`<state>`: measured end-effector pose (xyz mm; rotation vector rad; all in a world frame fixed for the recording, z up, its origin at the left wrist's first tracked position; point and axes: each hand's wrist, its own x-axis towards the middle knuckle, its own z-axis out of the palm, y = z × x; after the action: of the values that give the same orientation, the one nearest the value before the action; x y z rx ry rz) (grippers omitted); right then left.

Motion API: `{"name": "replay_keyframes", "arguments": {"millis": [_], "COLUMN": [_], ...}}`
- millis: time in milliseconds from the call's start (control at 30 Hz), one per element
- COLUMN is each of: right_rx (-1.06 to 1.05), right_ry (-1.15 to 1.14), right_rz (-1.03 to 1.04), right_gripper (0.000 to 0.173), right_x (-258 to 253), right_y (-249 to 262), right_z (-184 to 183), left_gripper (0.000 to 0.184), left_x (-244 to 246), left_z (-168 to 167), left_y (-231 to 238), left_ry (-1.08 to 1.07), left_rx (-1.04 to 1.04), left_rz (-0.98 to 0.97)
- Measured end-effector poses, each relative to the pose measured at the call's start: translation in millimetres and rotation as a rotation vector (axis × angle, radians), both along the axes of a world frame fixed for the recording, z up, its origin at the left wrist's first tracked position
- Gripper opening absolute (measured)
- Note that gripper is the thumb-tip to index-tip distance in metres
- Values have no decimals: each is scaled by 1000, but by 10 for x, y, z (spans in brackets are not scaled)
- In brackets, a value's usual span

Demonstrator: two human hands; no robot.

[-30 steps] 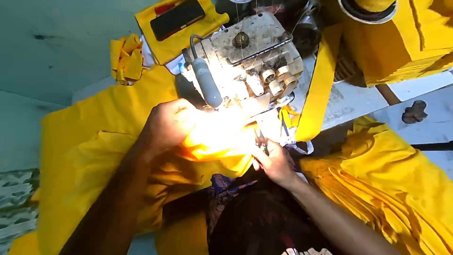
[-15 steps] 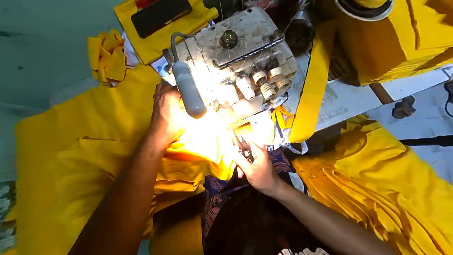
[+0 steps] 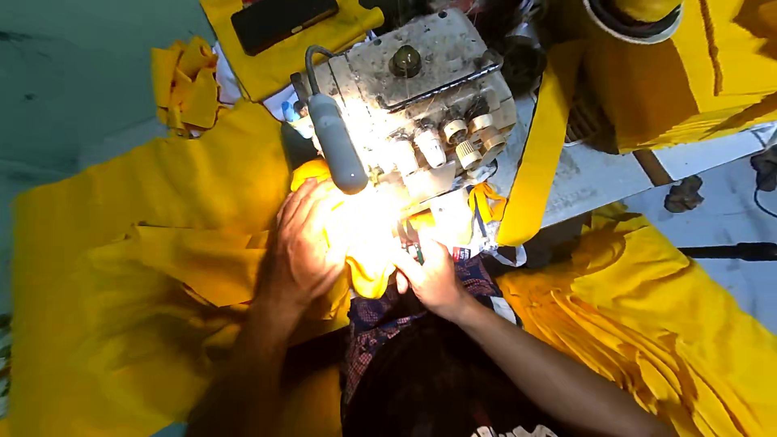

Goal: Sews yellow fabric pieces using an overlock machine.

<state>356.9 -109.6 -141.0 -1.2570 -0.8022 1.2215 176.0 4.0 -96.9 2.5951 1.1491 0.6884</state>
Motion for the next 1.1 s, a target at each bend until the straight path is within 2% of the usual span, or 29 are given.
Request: {"name": "replay_keyframes", "arguments": {"millis": [100, 167, 267, 367, 467, 600, 800, 900, 967, 1033, 1100], "right_rx": [-13, 2, 105, 93, -19, -56, -13, -19, -21, -23, -40], "right_ry": [15, -47, -260, -357, -393, -408, -452, -440, -445, -465, -447], "right_rz": [-36, -70, -132, -163, -166, -180, -185, -148, -108, -36, 78], "right_gripper": [10, 13, 19, 21, 22, 21, 22, 24, 24, 27, 37], "right_x": [-36, -31, 92, 304, 457, 553, 574, 561, 553, 540, 516], "right_y": [38, -47, -362, -765, -1093, -1359, -1451, -1435, -1433, -1427, -1421], "right_z": [-2, -18, -144, -364, -485, -516, -479, -457, -466, -463, -429], "left_gripper": [41, 40, 33, 20, 25, 42, 26, 28, 30, 29, 24], "left_x": [-2, 10, 131, 333, 669, 1150, 1524, 1402, 1169, 821, 501], "left_z": [8, -29, -67, -111, -302, -592, -549, -442, -359, -309, -264], "left_y": [61, -22, -411, -931, -1029, -816, -791, -798, -806, -835, -893], "left_ry": [-29, -61, -213, -295, -196, -28, 184, 236, 168, -39, -290], "left_rx": [-5, 79, 289, 157, -42, -174, -105, -308, -518, -710, -982], "left_rz": [4, 49, 75, -84, -197, -240, -369, -308, -248, -180, -106]}}
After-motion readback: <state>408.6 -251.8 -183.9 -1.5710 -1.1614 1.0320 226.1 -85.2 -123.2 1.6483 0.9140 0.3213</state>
